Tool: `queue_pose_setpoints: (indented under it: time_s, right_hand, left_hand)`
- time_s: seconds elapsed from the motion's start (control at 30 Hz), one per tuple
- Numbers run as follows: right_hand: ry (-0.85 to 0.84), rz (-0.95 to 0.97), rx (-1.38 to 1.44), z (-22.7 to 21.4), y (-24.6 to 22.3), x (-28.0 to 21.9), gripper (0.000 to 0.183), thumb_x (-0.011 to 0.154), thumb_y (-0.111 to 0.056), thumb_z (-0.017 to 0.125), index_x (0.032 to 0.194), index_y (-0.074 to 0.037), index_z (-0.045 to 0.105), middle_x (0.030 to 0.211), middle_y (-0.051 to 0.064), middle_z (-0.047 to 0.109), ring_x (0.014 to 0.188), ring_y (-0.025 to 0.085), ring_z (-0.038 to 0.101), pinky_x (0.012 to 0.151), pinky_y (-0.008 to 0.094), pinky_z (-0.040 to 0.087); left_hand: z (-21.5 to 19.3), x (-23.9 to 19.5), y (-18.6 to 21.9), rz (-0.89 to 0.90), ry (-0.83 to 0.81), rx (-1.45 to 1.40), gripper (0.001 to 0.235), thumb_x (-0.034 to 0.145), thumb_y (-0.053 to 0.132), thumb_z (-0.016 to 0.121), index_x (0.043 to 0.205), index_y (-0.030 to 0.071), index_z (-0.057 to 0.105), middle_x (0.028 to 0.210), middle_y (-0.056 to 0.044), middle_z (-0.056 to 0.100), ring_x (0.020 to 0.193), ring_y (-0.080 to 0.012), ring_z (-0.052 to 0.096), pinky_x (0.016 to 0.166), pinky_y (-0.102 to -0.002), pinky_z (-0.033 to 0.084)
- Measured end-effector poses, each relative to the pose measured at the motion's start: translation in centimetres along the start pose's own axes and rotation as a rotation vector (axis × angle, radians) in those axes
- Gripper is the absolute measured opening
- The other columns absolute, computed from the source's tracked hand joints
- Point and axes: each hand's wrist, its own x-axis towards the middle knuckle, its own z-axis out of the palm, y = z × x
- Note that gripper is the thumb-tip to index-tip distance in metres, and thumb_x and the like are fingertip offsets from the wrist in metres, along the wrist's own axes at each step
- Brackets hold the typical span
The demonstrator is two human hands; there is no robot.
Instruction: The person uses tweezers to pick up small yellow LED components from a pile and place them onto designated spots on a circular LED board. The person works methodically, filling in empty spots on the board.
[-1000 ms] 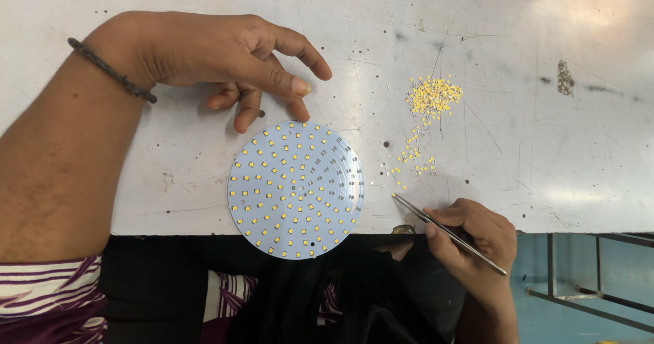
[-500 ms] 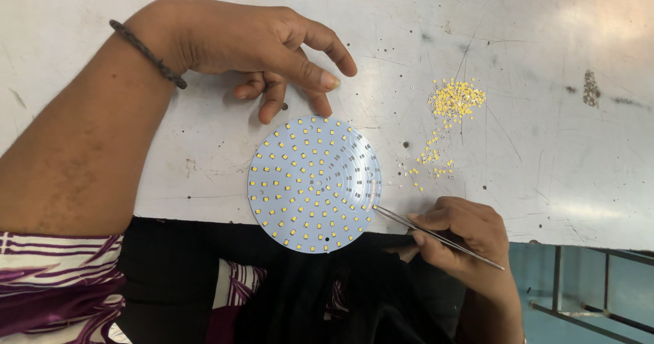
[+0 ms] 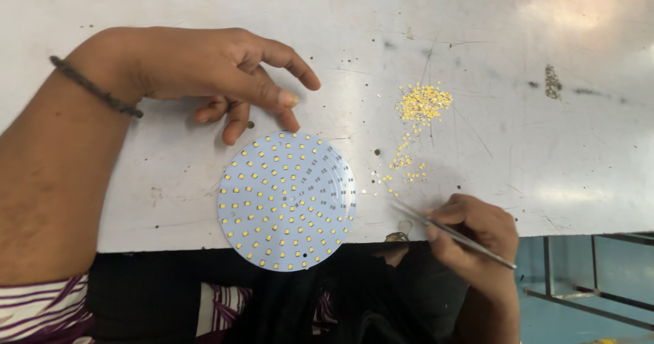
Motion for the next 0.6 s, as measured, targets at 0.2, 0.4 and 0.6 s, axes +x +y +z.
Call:
queue_pose_setpoints:
  time_s: [0.2,0.4,0.6]
  right_hand:
    - [0.034,-0.054,-0.014,-0.7,1.6,-0.6,0.012,0.075,-0.006,0.075,0.081,0.0,0.067,0.066,0.003,0.062,0.055,0.007,0.055,0.051,0.021,0.037]
    - [0.041,-0.08,-0.044,-0.3,1.8,-0.4,0.015,0.071,-0.007,0.077,0.08,0.001,0.068,0.065,0.004,0.063,0.052,0.008,0.054,0.049,0.021,0.035]
    - [0.025,-0.113,-0.007,-0.2,1.7,-0.3,0.014,0.074,-0.006,0.076,0.083,0.001,0.069,0.067,0.004,0.065,0.055,0.007,0.057,0.05,0.021,0.037]
  left_hand:
    - [0.2,0.2,0.2,-0.065,0.02,0.0,0.071,0.077,0.043,0.067,0.141,0.014,0.055,0.099,-0.015,0.078,0.041,-0.0146,0.07,0.028,-0.021,0.045]
    - [0.5,0.2,0.8,-0.116,0.055,0.004,0.068,0.077,0.043,0.068,0.139,0.015,0.057,0.095,-0.014,0.079,0.038,-0.0161,0.068,0.027,-0.023,0.044]
    - [0.4,0.2,0.7,-0.106,0.052,0.008,0.068,0.077,0.043,0.068,0.139,0.015,0.057,0.098,-0.014,0.079,0.039,-0.0157,0.068,0.027,-0.022,0.044]
